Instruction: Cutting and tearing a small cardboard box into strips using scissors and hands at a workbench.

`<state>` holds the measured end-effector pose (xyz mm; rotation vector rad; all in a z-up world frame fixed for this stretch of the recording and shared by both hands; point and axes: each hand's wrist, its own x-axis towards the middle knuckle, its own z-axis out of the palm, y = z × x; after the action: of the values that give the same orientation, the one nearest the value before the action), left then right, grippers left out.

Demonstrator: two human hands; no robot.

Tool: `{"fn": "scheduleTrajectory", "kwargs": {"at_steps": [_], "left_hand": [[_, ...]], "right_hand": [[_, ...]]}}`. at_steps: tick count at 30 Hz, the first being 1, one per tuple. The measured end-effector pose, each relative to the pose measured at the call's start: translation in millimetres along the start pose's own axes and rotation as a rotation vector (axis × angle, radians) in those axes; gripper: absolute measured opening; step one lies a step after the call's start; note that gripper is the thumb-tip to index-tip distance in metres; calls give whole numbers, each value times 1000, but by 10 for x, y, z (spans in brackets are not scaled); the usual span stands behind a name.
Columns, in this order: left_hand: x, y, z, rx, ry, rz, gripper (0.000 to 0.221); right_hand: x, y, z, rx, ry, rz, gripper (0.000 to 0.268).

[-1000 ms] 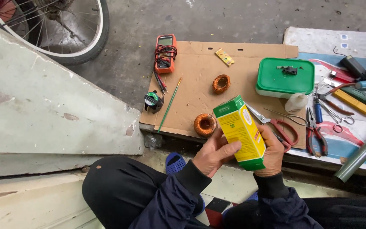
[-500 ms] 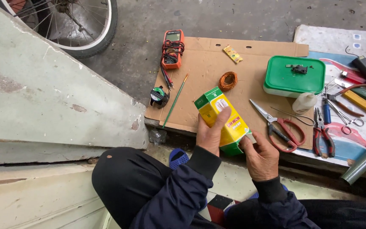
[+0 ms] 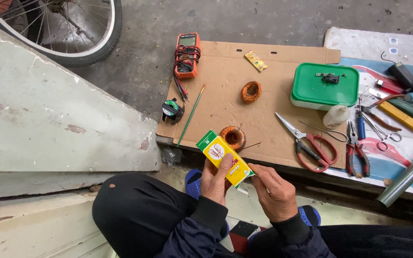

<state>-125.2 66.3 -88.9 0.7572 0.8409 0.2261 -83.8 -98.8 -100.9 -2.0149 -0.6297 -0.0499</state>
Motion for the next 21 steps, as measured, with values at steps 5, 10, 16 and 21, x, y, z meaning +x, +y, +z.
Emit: {"fn": "scheduleTrajectory", "kwargs": {"at_steps": [5, 10, 16, 21], "left_hand": [[93, -67, 4, -3, -19, 34, 63], [177, -120, 52, -52, -32, 25, 70], [242, -120, 113, -58, -64, 49, 71], [286, -144, 102, -97, -117, 24, 68]], "right_hand": [[35, -22, 5, -43, 39, -50, 47], [53, -138, -42, -40, 50, -89, 54], [59, -319, -89, 44, 127, -105, 46], [20, -243, -73, 4, 122, -130, 44]]}}
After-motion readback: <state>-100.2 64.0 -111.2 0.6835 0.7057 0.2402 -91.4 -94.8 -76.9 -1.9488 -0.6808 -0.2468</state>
